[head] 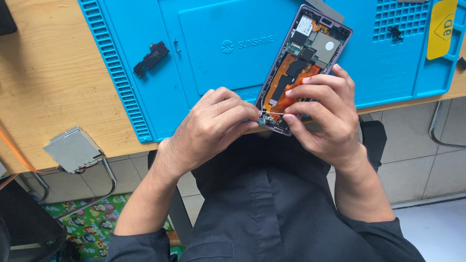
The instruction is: Connecting internal ribbon cables and components inside a smartphone chassis during a repair process.
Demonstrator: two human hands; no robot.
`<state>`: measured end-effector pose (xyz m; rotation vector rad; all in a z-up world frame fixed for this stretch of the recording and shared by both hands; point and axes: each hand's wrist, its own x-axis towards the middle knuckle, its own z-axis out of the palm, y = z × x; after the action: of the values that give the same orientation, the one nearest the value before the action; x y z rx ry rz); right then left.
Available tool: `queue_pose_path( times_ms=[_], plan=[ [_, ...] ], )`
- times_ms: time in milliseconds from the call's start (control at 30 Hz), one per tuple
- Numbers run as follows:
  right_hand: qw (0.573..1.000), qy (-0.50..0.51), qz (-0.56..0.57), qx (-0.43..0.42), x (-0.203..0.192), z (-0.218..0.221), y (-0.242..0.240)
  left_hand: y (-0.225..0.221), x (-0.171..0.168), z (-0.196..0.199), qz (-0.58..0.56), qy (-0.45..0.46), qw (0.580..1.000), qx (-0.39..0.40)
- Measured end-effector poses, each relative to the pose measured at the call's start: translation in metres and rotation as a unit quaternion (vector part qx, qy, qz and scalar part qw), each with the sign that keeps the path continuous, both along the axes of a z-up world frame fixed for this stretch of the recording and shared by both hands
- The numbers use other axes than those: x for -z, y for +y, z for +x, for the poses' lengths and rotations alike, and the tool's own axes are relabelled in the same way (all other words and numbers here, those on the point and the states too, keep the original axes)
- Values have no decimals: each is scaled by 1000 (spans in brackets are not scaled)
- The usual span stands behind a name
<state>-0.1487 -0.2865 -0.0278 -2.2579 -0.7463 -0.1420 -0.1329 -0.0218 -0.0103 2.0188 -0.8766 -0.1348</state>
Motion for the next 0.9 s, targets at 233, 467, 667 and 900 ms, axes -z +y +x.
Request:
queue_pose_path(
  times_ms=[233, 467, 667, 900],
  plan=[
    [1000, 8, 11, -8, 0, -2, -1, -2, 3, -1, 24, -46, 999, 11],
    [999, -42, 11, -25, -1, -13, 1, -5, 2, -1, 55, -89, 994, 14],
    [993, -87, -40, -69, 5, -21, -3, -12, -3, -6, 66, -110, 992, -14],
    [984, -117, -87, -107, 4, -14, -11, -8, -3, -10, 112, -171, 979, 12]
  ],
)
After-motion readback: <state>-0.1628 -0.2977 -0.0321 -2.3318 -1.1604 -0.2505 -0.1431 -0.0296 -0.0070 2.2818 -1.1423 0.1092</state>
